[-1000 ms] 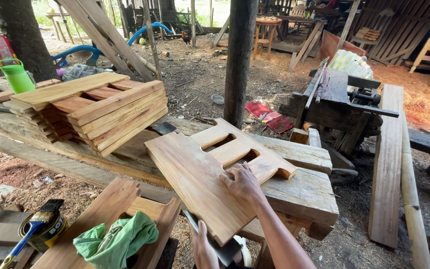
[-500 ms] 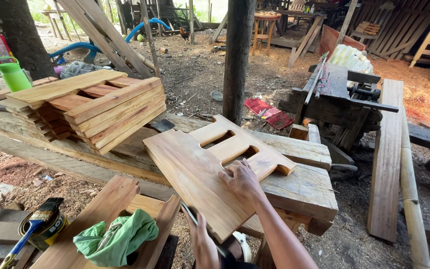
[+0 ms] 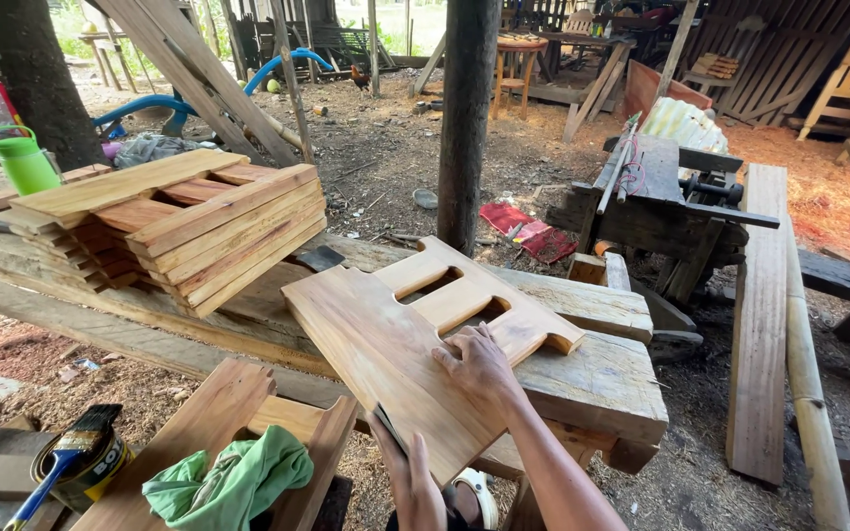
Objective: The person sands a wooden chair backrest with a sanding block, smoothing the flat surfaces and edges. They then flip the piece over to sand the back side and the edges of the cutouts.
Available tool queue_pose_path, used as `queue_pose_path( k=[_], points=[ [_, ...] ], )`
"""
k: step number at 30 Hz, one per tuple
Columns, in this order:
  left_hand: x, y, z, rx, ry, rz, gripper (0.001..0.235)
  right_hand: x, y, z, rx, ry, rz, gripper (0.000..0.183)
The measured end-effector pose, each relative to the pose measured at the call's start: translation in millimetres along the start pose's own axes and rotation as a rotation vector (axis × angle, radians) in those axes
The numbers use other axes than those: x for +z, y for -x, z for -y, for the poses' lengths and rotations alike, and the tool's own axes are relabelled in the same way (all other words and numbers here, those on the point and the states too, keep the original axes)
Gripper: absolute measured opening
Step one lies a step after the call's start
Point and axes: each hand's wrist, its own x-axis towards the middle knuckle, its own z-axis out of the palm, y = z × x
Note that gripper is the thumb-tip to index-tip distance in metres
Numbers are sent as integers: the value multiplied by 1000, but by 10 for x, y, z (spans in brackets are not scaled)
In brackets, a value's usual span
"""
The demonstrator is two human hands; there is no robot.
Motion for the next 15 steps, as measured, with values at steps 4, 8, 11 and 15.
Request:
queue_pose_path(
  k=[4, 8, 11, 15],
  points=[
    [-128, -940, 395, -2, 63, -27, 81, -26, 35, 17, 14, -15, -1, 46],
    [-223, -1376, 453, -36, -15, -54, 82, -41, 42, 50, 19, -14, -5, 45],
    [-132, -870, 302, 33, -45, -57, 82, -53, 41, 45, 23, -24, -8, 45],
    [-52, -150, 222, 122, -159, 38, 78, 17, 4, -22, 18, -22, 1, 45]
  ],
)
